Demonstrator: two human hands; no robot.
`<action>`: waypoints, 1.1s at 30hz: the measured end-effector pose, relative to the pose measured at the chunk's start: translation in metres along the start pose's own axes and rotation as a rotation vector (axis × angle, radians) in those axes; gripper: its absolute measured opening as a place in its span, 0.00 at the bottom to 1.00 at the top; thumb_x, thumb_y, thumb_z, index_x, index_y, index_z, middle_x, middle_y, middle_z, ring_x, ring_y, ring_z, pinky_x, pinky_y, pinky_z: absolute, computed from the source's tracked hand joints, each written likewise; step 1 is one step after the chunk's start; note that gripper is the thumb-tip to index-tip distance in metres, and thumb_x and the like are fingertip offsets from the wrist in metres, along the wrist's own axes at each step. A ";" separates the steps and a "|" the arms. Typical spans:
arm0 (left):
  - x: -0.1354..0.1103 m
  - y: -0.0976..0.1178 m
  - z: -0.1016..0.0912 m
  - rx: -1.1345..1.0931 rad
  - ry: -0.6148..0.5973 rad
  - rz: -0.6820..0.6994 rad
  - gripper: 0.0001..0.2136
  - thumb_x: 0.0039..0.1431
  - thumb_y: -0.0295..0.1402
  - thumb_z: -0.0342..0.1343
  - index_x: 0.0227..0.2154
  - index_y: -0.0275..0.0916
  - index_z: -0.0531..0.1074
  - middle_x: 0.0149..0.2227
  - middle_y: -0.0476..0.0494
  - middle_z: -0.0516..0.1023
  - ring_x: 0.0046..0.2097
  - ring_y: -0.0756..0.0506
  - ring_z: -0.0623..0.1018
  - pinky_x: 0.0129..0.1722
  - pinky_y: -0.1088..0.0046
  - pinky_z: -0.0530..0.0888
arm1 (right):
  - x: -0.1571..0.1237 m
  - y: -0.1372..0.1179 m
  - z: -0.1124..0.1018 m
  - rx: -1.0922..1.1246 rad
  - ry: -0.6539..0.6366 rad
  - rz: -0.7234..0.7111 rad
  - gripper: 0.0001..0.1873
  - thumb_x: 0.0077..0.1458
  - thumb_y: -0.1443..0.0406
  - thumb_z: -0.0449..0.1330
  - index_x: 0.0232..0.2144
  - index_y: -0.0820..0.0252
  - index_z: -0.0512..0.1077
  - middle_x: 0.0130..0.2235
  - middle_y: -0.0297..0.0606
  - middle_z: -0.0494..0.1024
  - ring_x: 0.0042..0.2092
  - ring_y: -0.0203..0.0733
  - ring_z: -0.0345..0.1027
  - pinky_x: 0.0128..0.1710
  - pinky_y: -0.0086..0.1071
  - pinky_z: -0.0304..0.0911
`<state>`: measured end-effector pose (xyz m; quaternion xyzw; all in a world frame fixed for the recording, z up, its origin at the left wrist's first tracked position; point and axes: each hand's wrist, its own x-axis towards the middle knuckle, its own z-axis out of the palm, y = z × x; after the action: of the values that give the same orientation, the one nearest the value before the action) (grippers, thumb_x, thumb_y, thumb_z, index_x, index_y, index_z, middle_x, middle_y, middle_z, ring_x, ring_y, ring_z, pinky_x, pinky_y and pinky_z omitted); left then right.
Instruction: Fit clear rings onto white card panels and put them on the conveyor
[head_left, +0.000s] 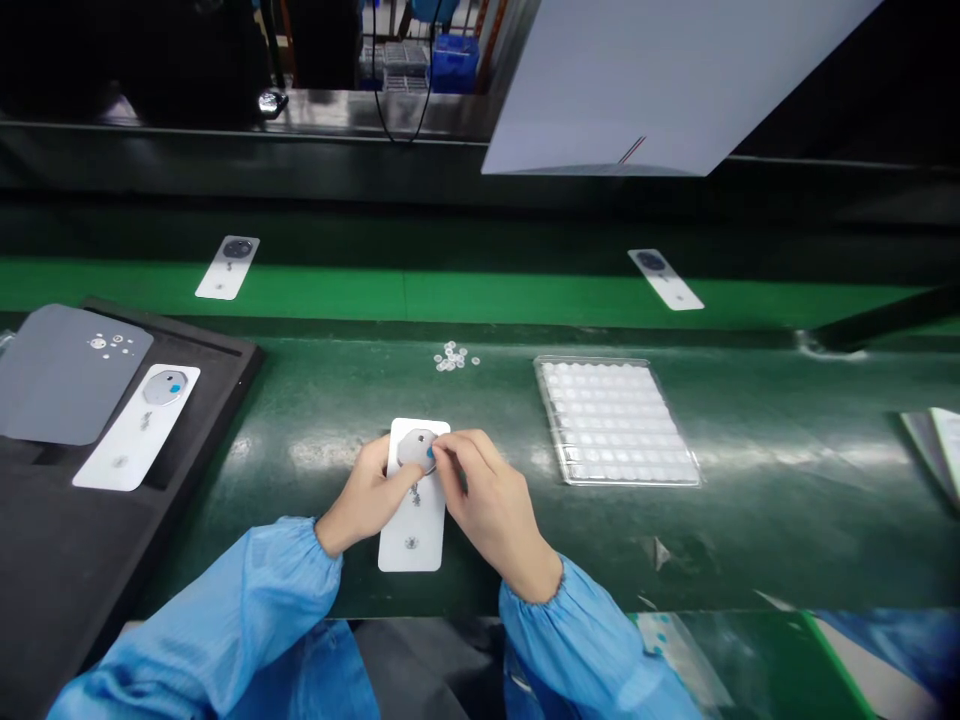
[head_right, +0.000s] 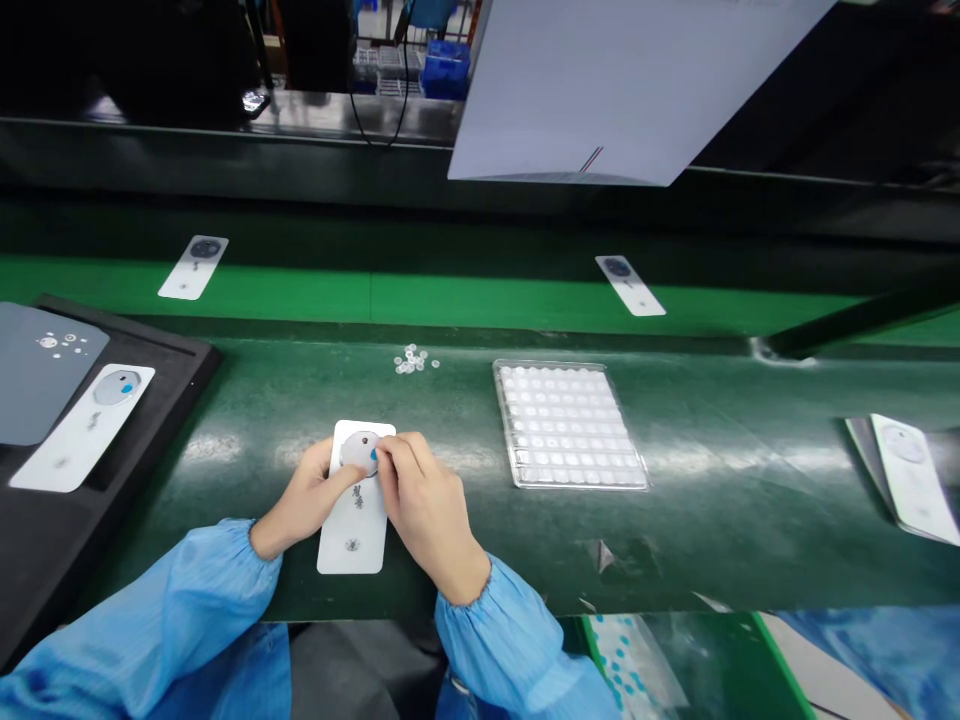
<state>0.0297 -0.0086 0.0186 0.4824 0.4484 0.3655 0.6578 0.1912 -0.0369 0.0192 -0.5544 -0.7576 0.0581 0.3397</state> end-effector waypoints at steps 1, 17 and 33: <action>0.001 0.000 0.000 -0.012 -0.009 -0.011 0.08 0.53 0.32 0.58 0.35 0.34 0.75 0.30 0.47 0.77 0.31 0.48 0.74 0.29 0.75 0.69 | 0.000 0.000 0.001 0.008 -0.023 0.018 0.08 0.72 0.65 0.51 0.43 0.57 0.71 0.40 0.42 0.78 0.36 0.42 0.76 0.30 0.32 0.68; 0.001 0.001 0.002 -0.004 -0.031 -0.013 0.11 0.55 0.36 0.60 0.37 0.34 0.77 0.31 0.46 0.78 0.31 0.47 0.75 0.29 0.75 0.70 | -0.003 0.005 -0.009 0.242 0.074 0.097 0.08 0.70 0.66 0.54 0.44 0.55 0.74 0.41 0.41 0.79 0.37 0.42 0.76 0.34 0.33 0.73; 0.000 0.001 0.002 -0.064 -0.066 -0.091 0.11 0.54 0.35 0.62 0.37 0.33 0.77 0.32 0.44 0.81 0.31 0.46 0.78 0.31 0.74 0.72 | 0.005 0.001 -0.005 0.597 -0.008 0.343 0.12 0.69 0.58 0.54 0.36 0.57 0.71 0.35 0.38 0.72 0.32 0.39 0.70 0.27 0.30 0.67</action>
<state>0.0315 -0.0090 0.0195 0.4520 0.4359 0.3335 0.7031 0.1942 -0.0334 0.0246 -0.5494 -0.6042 0.3356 0.4695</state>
